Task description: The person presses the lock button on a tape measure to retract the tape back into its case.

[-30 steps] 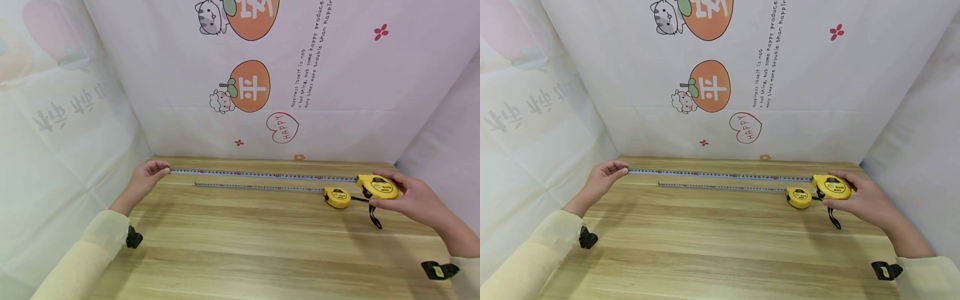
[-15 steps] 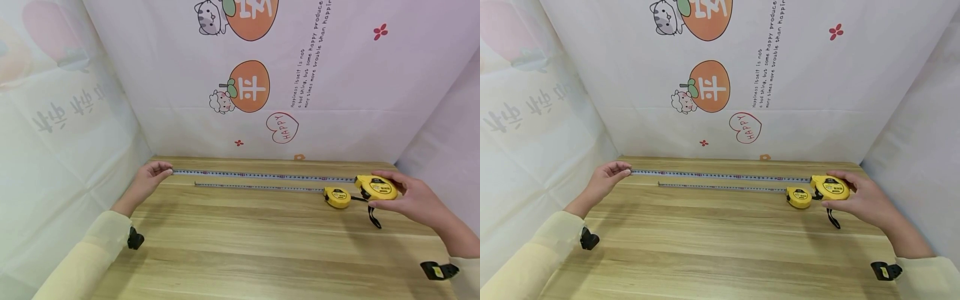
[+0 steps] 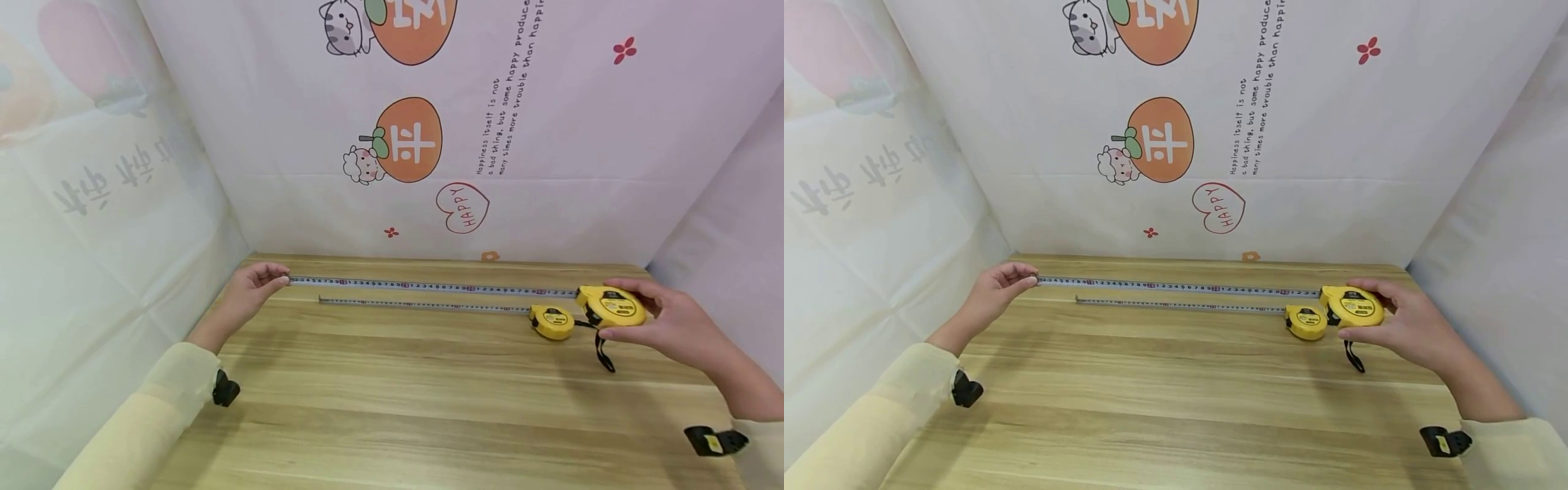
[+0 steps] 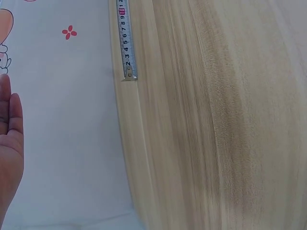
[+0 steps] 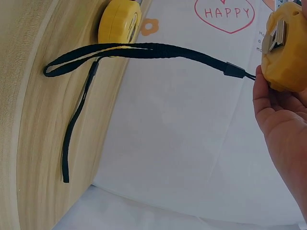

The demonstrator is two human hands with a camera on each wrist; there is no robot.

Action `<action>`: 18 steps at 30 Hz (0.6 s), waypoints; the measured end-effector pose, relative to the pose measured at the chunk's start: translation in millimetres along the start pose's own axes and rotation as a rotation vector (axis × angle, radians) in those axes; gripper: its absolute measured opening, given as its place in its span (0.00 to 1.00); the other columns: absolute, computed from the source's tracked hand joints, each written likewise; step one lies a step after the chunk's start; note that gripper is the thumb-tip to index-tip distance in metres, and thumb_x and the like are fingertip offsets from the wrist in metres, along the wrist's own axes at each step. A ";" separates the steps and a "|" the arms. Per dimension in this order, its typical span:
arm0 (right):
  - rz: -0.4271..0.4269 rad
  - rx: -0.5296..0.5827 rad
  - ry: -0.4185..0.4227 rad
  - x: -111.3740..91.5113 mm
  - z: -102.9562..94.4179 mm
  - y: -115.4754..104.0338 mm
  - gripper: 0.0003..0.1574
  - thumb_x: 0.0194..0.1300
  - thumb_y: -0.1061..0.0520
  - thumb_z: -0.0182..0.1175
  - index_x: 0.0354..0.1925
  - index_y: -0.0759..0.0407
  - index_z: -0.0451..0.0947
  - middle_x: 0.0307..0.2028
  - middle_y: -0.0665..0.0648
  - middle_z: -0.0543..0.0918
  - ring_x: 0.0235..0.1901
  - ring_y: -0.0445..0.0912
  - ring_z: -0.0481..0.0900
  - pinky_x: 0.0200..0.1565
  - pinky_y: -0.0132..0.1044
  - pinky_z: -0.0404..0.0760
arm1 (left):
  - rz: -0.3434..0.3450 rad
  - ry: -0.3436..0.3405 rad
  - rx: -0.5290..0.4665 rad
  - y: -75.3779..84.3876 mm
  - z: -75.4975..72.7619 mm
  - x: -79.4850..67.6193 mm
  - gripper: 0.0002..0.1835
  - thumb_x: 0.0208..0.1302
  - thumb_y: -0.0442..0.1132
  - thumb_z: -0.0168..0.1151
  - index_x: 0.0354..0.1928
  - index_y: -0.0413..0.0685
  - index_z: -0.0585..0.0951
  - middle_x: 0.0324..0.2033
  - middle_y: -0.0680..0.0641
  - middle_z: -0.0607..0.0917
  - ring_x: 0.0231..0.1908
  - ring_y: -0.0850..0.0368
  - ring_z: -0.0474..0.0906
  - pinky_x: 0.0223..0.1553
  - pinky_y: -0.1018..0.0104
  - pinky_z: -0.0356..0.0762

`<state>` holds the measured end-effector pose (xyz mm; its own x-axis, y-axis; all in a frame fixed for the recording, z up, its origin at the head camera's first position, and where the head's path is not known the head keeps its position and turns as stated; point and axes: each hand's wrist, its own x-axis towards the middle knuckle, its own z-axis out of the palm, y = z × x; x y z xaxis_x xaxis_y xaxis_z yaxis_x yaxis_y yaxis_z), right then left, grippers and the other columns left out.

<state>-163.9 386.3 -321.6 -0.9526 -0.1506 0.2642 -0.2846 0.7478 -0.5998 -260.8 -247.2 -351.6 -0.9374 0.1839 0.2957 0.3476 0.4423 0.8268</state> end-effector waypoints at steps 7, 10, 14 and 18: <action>-0.004 0.011 -0.007 -0.7 -1.6 -3.9 0.46 0.52 0.57 0.76 0.65 0.64 0.67 0.56 0.44 0.66 0.45 0.21 0.66 0.35 0.20 0.72 | 0.018 0.010 0.003 2.2 2.1 -0.3 0.14 0.70 0.38 0.60 0.50 0.35 0.79 0.42 0.41 0.83 0.37 0.65 0.79 0.36 0.73 0.77; -0.002 0.013 -0.006 -0.7 -1.8 -5.5 0.46 0.52 0.56 0.76 0.65 0.64 0.67 0.57 0.45 0.66 0.45 0.21 0.67 0.35 0.20 0.73 | 0.015 0.010 -0.006 3.5 3.1 0.1 0.14 0.69 0.38 0.60 0.49 0.34 0.79 0.42 0.41 0.83 0.37 0.65 0.79 0.37 0.73 0.78; -0.002 0.014 -0.009 -0.8 -1.7 -6.4 0.46 0.52 0.56 0.76 0.65 0.65 0.67 0.57 0.46 0.66 0.45 0.20 0.66 0.36 0.20 0.73 | 0.012 0.002 -0.022 5.5 4.4 0.9 0.14 0.69 0.39 0.60 0.49 0.34 0.79 0.42 0.40 0.83 0.37 0.63 0.79 0.38 0.73 0.78; -0.005 0.016 -0.014 -0.9 -1.4 -7.1 0.46 0.52 0.56 0.76 0.65 0.64 0.67 0.57 0.47 0.66 0.46 0.20 0.66 0.36 0.20 0.73 | 0.020 -0.009 -0.038 7.1 5.3 1.1 0.14 0.70 0.38 0.60 0.49 0.34 0.79 0.43 0.39 0.82 0.37 0.63 0.79 0.38 0.73 0.78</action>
<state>-160.9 382.0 -316.6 -0.9526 -0.1630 0.2569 -0.2908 0.7364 -0.6109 -259.3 -239.3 -348.0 -0.9299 0.2005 0.3083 0.3653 0.4049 0.8382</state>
